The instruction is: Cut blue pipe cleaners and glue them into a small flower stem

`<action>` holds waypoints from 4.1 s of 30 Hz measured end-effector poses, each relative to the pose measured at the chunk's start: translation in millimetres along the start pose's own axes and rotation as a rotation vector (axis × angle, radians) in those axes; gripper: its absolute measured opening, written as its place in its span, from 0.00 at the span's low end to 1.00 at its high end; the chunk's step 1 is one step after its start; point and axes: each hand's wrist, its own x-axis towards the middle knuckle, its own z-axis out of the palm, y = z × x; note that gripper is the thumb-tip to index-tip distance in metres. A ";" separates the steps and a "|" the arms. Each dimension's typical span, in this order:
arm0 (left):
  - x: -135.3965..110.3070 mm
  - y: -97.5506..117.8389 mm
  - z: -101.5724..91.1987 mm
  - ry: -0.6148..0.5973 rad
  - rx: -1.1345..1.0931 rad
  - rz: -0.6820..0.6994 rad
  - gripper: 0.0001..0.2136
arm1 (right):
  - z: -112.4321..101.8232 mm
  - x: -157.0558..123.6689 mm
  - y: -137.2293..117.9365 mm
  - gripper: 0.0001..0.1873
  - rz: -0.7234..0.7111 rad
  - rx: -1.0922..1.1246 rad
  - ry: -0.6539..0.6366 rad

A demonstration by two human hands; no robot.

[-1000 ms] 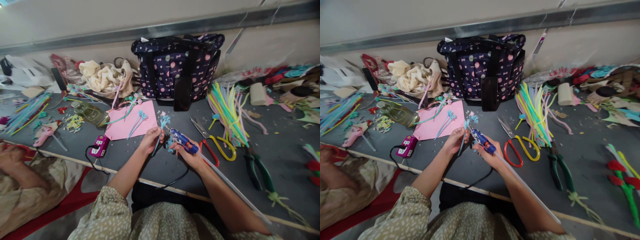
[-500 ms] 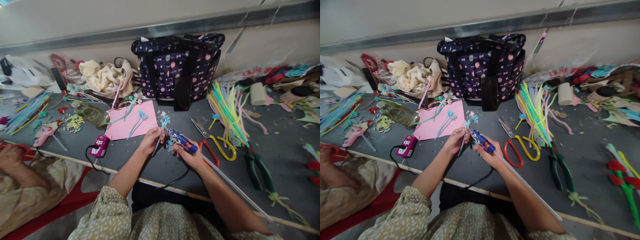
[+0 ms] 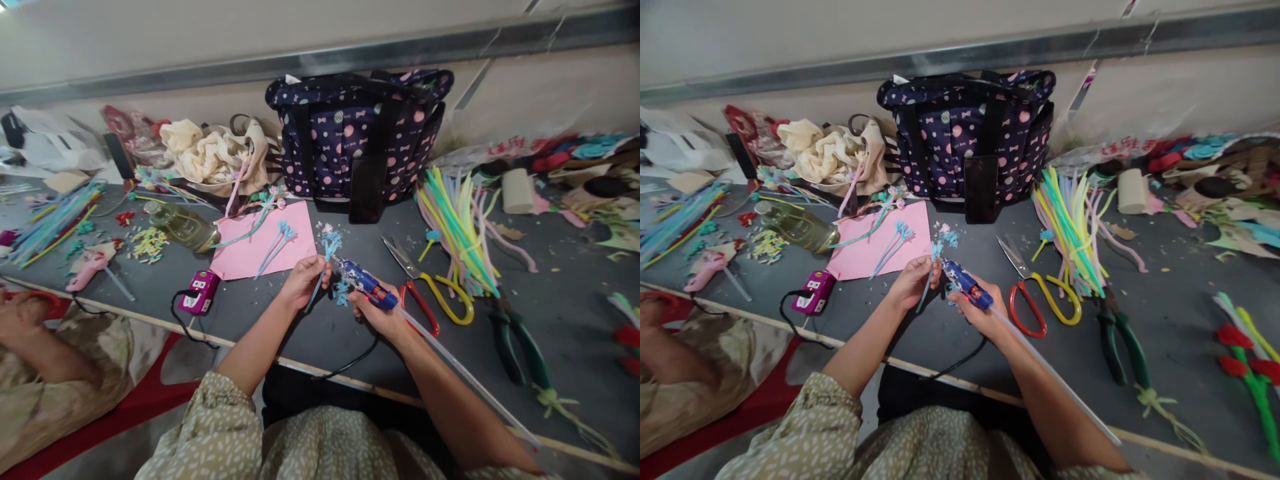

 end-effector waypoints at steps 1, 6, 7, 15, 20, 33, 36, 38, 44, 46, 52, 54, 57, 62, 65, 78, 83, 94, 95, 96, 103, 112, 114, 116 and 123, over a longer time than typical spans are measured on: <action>0.1 -0.3 -0.2 0.001 -0.004 -0.003 0.17 | -0.4 0.0 1.0 0.13 -0.018 -0.025 0.005; 0.0 0.0 -0.1 0.003 0.001 -0.007 0.17 | -0.9 0.1 4.1 0.12 -0.053 -0.070 0.012; -0.1 0.2 0.1 0.000 0.003 -0.005 0.17 | -0.7 0.1 4.2 0.12 -0.053 -0.074 0.008; -0.9 0.9 1.4 -0.005 0.013 0.002 0.17 | -0.5 0.0 4.3 0.10 -0.056 -0.114 -0.009; 0.0 -0.1 0.2 -0.007 0.026 0.008 0.17 | -1.1 0.5 3.7 0.11 -0.071 -0.170 -0.015; 0.3 -1.3 -1.9 -0.021 0.026 0.027 0.16 | -1.4 0.8 5.5 0.15 -0.054 -0.242 -0.021; 0.5 -1.1 -1.5 -0.015 0.031 0.028 0.16 | -1.2 0.9 5.7 0.15 -0.061 -0.237 -0.019; 0.7 -1.2 -1.7 -0.010 0.033 0.031 0.16 | -0.7 1.3 5.8 0.15 -0.061 -0.241 -0.017; 1.1 -2.2 -2.9 0.003 0.013 0.037 0.16 | -1.5 2.1 2.2 0.13 -0.073 -0.213 -0.049; 1.1 -1.9 -2.6 0.021 0.003 0.030 0.16 | -3.1 2.0 -1.0 0.12 -0.081 -0.199 -0.066; 2.0 0.7 -1.0 0.045 -0.034 0.013 0.16 | -4.7 3.1 -13.2 0.16 -0.043 0.040 0.109; 3.0 1.3 -1.1 0.060 -0.043 0.013 0.15 | -4.5 5.4 -15.3 0.17 -0.012 0.063 0.206; 4.5 1.6 -1.5 0.079 -0.052 0.014 0.14 | -4.6 10.1 -13.5 0.16 -0.004 0.011 0.262; 5.6 1.6 -1.6 0.086 -0.061 0.005 0.14 | -4.9 16.3 -2.0 0.11 -0.058 -0.140 0.228; 6.3 1.6 -1.2 0.100 -0.059 0.011 0.15 | -7.1 16.4 0.8 0.09 -0.024 -0.284 0.129; 7.2 1.2 -3.2 0.100 -0.064 0.050 0.14 | -7.2 10.1 -10.0 0.10 0.033 -0.878 -0.174; 8.4 1.1 -3.1 0.112 -0.069 0.035 0.14 | -8.1 11.2 -8.2 0.10 0.022 -0.915 -0.143; 8.3 1.7 -5.9 0.102 -0.069 0.050 0.15 | -8.6 11.4 -4.4 0.12 -0.046 -0.962 -0.182; 7.9 1.9 -5.8 0.104 -0.067 0.052 0.15 | -7.3 10.8 -4.1 0.12 -0.057 -0.989 -0.188; 7.6 2.1 -5.5 0.107 -0.065 0.053 0.15 | -6.3 10.4 -3.8 0.13 -0.064 -1.009 -0.192; 7.8 1.9 -4.2 0.094 -0.074 0.039 0.14 | -10.3 11.5 -5.5 0.11 0.001 -0.779 -0.094; 7.7 0.9 -3.6 0.076 -0.080 0.021 0.16 | -9.8 14.6 -8.8 0.09 -0.091 -0.064 0.145; 7.5 1.1 -3.5 0.078 -0.069 0.020 0.17 | -10.3 14.4 -11.0 0.09 -0.075 -0.021 0.171; 7.2 1.7 -2.9 0.085 -0.047 0.021 0.18 | -11.3 14.2 -12.0 0.08 -0.073 0.005 0.199; 5.6 2.3 -0.4 0.104 0.029 -0.044 0.16 | -11.4 16.0 -6.0 0.10 -0.072 0.101 0.238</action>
